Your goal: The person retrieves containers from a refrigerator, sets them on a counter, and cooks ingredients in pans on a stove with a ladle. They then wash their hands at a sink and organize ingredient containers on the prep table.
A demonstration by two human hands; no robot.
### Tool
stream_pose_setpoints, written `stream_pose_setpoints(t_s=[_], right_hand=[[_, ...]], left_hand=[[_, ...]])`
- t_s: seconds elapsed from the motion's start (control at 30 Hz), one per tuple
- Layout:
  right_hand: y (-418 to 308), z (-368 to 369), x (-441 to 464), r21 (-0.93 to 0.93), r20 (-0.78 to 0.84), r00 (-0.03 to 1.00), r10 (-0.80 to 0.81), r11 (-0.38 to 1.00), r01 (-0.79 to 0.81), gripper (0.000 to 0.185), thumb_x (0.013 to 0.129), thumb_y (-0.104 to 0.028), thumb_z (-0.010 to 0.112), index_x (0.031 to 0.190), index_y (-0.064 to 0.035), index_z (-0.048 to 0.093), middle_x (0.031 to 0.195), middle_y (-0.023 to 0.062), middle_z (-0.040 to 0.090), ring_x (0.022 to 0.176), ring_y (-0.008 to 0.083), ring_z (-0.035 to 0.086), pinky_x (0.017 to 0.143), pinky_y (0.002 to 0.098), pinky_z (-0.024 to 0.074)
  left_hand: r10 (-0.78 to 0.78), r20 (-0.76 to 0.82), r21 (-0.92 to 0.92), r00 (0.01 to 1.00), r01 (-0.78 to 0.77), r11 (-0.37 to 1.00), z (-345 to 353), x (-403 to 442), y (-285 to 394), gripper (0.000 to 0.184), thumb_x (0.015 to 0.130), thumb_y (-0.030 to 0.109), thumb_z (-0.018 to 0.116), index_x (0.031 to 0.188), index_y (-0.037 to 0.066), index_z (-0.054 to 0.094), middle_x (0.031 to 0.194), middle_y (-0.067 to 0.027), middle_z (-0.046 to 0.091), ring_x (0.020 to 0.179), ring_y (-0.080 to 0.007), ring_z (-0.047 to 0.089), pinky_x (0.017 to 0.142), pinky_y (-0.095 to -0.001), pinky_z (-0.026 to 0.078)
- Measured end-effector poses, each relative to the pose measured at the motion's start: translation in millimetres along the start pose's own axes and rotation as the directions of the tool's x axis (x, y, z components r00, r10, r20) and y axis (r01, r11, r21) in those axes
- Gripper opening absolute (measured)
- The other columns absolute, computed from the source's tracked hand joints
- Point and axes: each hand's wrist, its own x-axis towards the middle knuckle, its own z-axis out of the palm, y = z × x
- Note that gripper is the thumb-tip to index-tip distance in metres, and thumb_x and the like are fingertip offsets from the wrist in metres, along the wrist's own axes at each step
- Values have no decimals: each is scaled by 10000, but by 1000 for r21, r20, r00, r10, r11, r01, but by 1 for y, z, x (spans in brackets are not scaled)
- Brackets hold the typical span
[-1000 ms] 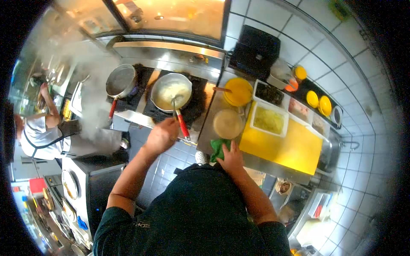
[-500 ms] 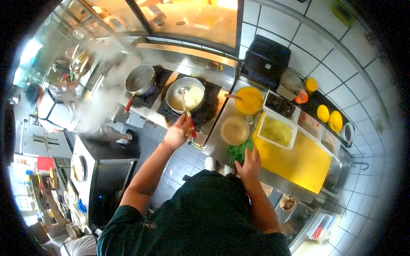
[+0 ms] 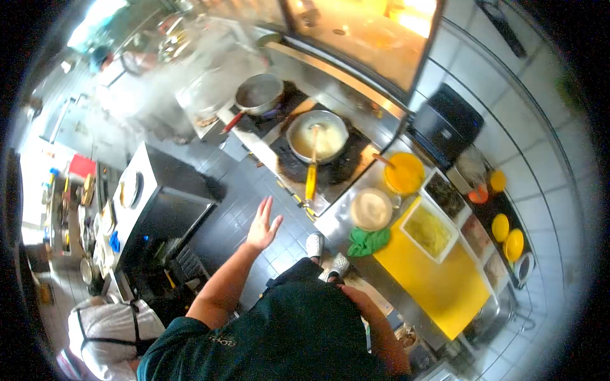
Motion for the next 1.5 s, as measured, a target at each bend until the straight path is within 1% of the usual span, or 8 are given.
stream_pose_setpoints(t_s=[0.1,0.13,0.2,0.23,0.33,0.7,1.3,1.5], right_hand=[[2,7,30,-7,113,972,207,978,-207,452,1024,-356,528,1359,-69,624,1345,68,621,1221,172,551,1065,300,382],[-35,28,16,-108,87,981,175,980,-166,495,1009,-377,546,1364,-37,611,1353,83,616,1230,176,548,1059,303,387],[2,13,50,-89,113,978,176,982,-166,533,1006,-398,551,1380,-21,590,1356,88,614,1239,177,545,1068,307,383],[12,7,65,-84,126,976,178,982,-168,553,1004,-409,553,1389,-13,579,1358,91,612,1244,177,543,1072,309,382],[-44,53,68,-226,129,988,84,973,-53,608,1010,-437,554,1428,4,529,1362,97,610,1268,193,539,1094,318,375],[-92,246,251,-666,289,957,42,726,170,567,996,-372,624,1427,-16,533,1381,131,601,1285,207,559,1086,323,420],[-218,451,455,-562,251,953,171,827,0,557,979,-184,652,1467,5,465,1421,140,550,1278,207,553,1088,330,429],[-322,516,587,-390,382,924,34,912,128,603,966,-223,633,1473,39,437,1461,153,516,1333,265,523,1117,356,386]], left_hand=[[-452,188,195,872,418,887,27,-112,-111,712,994,486,533,1517,35,356,1429,-339,461,1329,-481,460,1093,-505,413],[-609,377,271,698,546,793,24,-154,-142,747,983,533,519,1512,29,365,1406,-347,484,1318,-481,475,1080,-511,420],[-605,467,433,645,429,792,39,-268,-222,720,943,571,543,1393,8,532,1293,-300,609,1192,-453,595,1008,-510,480],[-716,571,579,401,422,698,29,-296,-223,673,917,583,561,1227,-6,666,1188,-277,674,1132,-426,641,967,-490,514],[-747,623,626,233,424,655,32,-395,-257,645,896,589,577,1122,2,715,1155,-251,695,1126,-399,651,969,-468,518],[-843,278,142,461,848,511,-42,-383,-353,625,911,506,602,1270,-5,642,1238,-251,661,1187,-382,622,1030,-450,488],[-479,-163,204,863,504,839,-330,-17,-548,565,871,252,706,1349,6,532,1408,-320,485,1338,-462,446,1128,-495,396],[-545,-142,225,826,563,795,-410,131,-631,601,858,237,720,1358,-22,510,1385,-347,483,1356,-449,429,1154,-515,357]])
